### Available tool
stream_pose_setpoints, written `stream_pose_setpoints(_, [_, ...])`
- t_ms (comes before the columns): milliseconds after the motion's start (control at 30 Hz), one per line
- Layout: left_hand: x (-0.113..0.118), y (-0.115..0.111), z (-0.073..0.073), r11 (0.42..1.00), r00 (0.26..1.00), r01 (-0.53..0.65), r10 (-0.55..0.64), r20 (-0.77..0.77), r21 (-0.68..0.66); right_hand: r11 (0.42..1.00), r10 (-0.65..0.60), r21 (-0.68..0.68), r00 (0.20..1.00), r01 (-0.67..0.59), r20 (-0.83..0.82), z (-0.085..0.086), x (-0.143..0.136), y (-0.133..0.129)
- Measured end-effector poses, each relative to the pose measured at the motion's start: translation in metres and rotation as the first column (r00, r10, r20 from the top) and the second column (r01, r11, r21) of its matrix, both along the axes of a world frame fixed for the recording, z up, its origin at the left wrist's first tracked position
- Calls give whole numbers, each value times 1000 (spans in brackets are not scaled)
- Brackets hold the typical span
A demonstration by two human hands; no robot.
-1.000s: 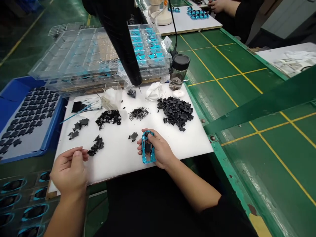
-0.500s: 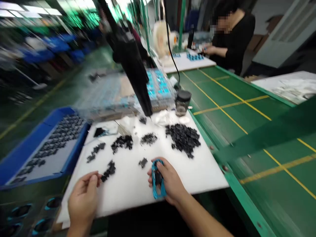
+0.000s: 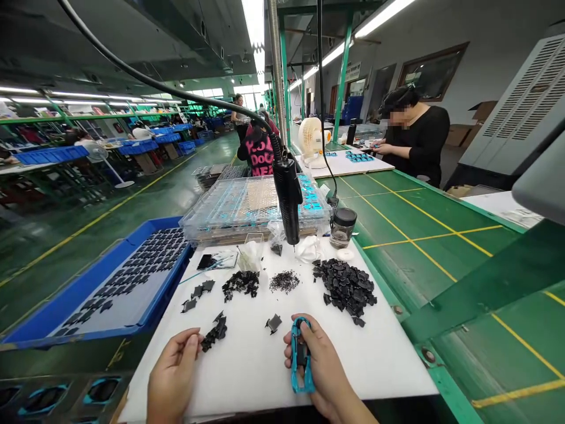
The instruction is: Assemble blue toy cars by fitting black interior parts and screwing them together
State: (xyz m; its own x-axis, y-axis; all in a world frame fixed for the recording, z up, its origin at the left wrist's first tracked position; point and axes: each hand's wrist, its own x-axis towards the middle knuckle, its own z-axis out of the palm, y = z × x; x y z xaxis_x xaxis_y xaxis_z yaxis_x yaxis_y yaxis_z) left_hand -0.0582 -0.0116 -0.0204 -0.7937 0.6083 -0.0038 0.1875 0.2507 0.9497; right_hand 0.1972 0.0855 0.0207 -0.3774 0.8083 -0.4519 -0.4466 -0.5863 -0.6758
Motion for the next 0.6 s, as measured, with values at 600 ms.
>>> stream_pose_setpoints(600, [8, 1, 8, 985, 994, -41, 57, -90, 169, 1000, -2, 24, 996, 0, 91, 9, 2, 15])
